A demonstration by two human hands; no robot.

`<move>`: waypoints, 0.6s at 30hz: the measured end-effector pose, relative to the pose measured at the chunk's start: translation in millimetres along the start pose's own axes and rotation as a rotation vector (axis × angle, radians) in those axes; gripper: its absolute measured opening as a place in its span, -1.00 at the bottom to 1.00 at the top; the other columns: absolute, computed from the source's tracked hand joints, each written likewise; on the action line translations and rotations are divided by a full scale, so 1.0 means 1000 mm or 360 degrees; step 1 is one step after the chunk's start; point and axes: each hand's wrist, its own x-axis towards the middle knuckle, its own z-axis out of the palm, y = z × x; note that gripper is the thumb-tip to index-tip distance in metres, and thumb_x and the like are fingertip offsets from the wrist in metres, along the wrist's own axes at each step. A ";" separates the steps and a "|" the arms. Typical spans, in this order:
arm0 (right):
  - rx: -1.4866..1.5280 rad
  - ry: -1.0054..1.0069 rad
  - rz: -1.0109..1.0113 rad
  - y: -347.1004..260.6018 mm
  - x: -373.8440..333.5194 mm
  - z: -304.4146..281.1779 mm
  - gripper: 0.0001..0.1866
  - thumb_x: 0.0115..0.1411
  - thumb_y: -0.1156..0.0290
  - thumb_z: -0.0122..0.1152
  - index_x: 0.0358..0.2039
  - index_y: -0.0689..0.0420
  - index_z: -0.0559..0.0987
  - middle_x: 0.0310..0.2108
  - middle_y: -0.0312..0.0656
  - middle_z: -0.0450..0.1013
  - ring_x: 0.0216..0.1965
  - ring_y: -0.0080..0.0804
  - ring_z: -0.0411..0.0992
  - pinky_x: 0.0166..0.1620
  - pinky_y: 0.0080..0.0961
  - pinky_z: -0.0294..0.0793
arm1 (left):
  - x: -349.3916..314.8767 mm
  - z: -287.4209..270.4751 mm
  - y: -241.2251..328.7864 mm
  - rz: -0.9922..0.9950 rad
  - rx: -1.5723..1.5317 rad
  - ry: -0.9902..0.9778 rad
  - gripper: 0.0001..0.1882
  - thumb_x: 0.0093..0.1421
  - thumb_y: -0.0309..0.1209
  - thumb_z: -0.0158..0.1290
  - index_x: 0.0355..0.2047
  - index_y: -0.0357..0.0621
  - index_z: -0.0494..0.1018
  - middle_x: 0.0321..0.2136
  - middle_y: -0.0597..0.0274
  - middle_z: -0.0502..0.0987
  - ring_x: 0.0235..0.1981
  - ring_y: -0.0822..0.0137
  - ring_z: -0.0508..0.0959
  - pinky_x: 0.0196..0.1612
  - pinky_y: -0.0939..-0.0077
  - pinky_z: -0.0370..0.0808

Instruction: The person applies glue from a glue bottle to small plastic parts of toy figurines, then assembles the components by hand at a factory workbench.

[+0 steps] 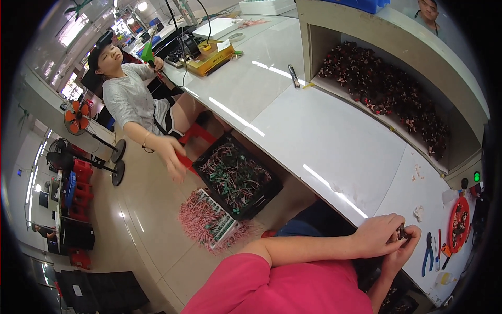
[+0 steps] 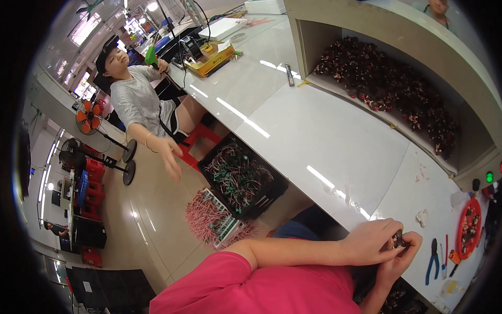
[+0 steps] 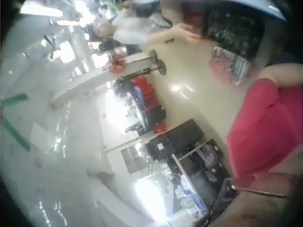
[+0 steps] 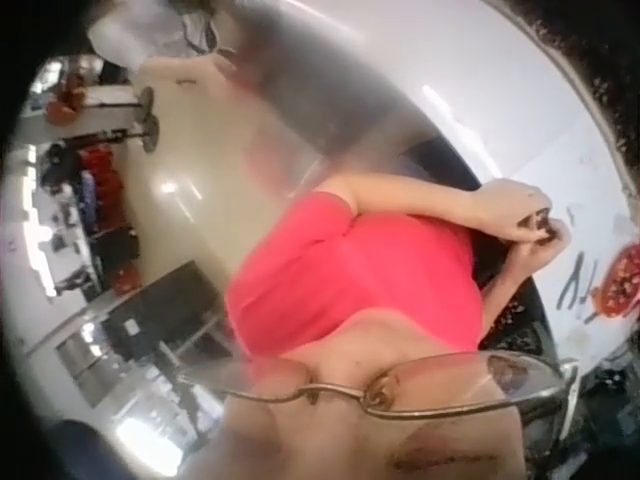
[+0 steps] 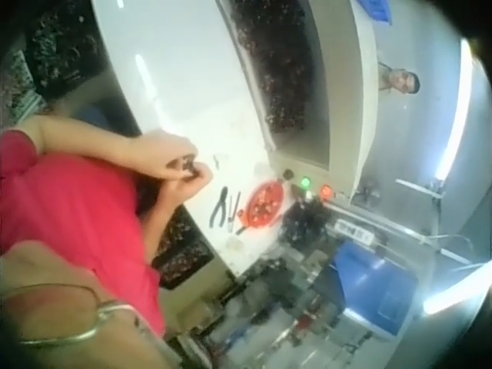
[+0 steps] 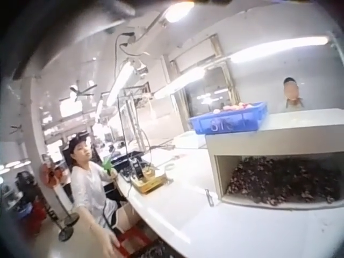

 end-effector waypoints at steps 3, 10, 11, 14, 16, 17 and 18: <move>-0.0095 -0.0042 -0.0027 -0.002 0.001 -0.004 -0.69 0.12 0.47 0.17 -0.24 0.12 0.22 -0.28 -0.35 0.09 -0.28 -0.59 0.13 -0.16 -0.69 0.17 | 0.001 0.002 0.001 0.0043 0.0033 0.0038 -0.64 0.04 -0.23 0.06 -0.25 -0.17 0.26 -0.45 0.07 0.39 -0.41 0.06 0.45 -0.40 0.26 0.38; -0.0114 -0.0029 -0.0023 -0.006 0.000 -0.001 -0.69 0.12 0.48 0.17 -0.24 0.12 0.22 -0.28 -0.34 0.10 -0.27 -0.59 0.14 -0.15 -0.69 0.17 | 0.000 0.002 0.000 -0.0020 -0.0010 -0.0009 -0.62 0.04 -0.22 0.06 -0.23 -0.17 0.27 -0.44 0.07 0.40 -0.41 0.06 0.45 -0.39 0.27 0.39; -0.0056 0.0023 0.0020 -0.008 0.000 0.001 -0.69 0.08 0.49 0.20 -0.29 0.13 0.23 -0.31 -0.33 0.08 -0.29 -0.57 0.12 -0.18 -0.68 0.16 | 0.000 0.003 0.001 -0.0012 -0.0006 -0.0004 -0.63 0.04 -0.22 0.06 -0.23 -0.17 0.27 -0.44 0.07 0.40 -0.41 0.06 0.45 -0.39 0.27 0.39; -0.0049 0.0068 0.0033 -0.007 0.000 0.002 -0.69 0.05 0.50 0.22 -0.33 0.13 0.23 -0.34 -0.33 0.08 -0.32 -0.56 0.10 -0.20 -0.67 0.15 | -0.001 0.003 -0.001 0.0021 0.0007 0.0025 -0.63 0.04 -0.22 0.06 -0.25 -0.17 0.27 -0.45 0.07 0.40 -0.41 0.06 0.45 -0.39 0.26 0.39; -0.0105 0.0052 0.0007 -0.004 -0.001 0.002 -0.69 0.06 0.51 0.22 -0.33 0.13 0.23 -0.33 -0.33 0.08 -0.32 -0.56 0.10 -0.20 -0.67 0.15 | -0.002 0.003 -0.003 0.0055 0.0011 0.0052 -0.64 0.03 -0.23 0.06 -0.27 -0.17 0.27 -0.46 0.07 0.39 -0.42 0.05 0.45 -0.40 0.25 0.38; -0.0067 0.0065 0.0022 -0.003 -0.001 0.003 -0.69 0.06 0.51 0.22 -0.32 0.13 0.23 -0.32 -0.33 0.08 -0.32 -0.56 0.10 -0.19 -0.67 0.15 | -0.002 0.003 -0.004 0.0039 -0.0009 0.0059 -0.64 0.03 -0.23 0.06 -0.27 -0.17 0.27 -0.46 0.07 0.39 -0.42 0.05 0.45 -0.40 0.25 0.38; -0.0030 0.0078 0.0037 -0.003 -0.001 0.004 -0.69 0.06 0.51 0.22 -0.32 0.13 0.24 -0.32 -0.33 0.09 -0.31 -0.57 0.10 -0.19 -0.66 0.15 | -0.002 0.003 -0.006 0.0056 0.0019 0.0059 -0.65 0.02 -0.24 0.06 -0.27 -0.18 0.27 -0.46 0.07 0.38 -0.42 0.06 0.45 -0.40 0.25 0.38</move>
